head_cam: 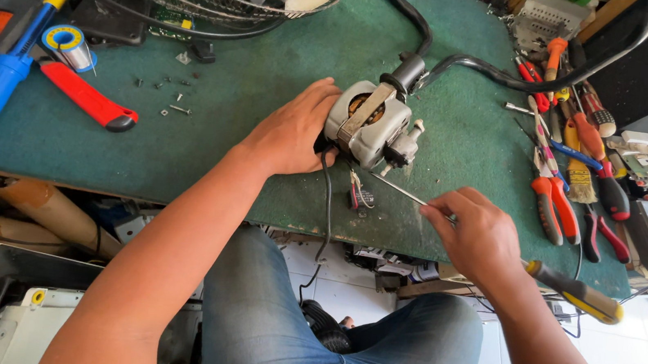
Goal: The person uses a screwdriver to remove screws from a small electrical motor attached to a metal stand. They then detach the motor from the stand and continue to unscrew components from the motor housing while holding it on the workbench.
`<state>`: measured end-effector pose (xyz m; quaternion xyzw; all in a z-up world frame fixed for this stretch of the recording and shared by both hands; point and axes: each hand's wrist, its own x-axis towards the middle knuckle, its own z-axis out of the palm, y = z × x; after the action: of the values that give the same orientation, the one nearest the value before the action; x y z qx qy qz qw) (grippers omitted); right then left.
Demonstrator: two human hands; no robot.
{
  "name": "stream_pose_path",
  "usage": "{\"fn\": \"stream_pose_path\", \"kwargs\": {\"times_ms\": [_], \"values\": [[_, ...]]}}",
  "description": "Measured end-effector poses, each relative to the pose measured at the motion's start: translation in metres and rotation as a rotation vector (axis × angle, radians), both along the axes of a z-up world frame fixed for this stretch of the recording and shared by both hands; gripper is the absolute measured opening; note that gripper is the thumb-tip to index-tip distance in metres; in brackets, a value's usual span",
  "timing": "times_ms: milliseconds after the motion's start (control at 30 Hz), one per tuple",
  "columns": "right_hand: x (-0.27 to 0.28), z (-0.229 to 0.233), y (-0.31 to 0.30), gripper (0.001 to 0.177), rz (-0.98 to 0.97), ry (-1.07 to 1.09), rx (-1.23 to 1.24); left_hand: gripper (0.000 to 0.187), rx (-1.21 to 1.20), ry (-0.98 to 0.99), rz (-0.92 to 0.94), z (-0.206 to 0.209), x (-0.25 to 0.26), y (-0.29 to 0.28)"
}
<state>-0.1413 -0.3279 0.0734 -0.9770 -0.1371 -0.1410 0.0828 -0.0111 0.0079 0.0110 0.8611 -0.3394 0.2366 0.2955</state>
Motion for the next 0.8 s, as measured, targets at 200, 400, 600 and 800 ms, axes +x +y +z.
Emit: {"fn": "stream_pose_path", "kwargs": {"times_ms": [200,400,600,800], "values": [[-0.007,0.002,-0.021,0.013,-0.044,-0.005,0.047,0.091,-0.005,-0.009,-0.02,-0.002,0.004,0.0],[0.014,-0.013,-0.039,0.015,-0.084,-0.06,-0.012,0.092,-0.005,0.01,-0.068,0.008,-0.003,0.004],[0.087,-0.048,-0.076,0.011,-0.128,-0.172,-0.038,0.083,0.001,0.052,-0.119,0.016,-0.005,0.007],[0.109,-0.054,-0.048,0.015,-0.122,-0.33,-0.161,0.101,0.002,0.022,-0.105,0.016,-0.005,0.01]]}}
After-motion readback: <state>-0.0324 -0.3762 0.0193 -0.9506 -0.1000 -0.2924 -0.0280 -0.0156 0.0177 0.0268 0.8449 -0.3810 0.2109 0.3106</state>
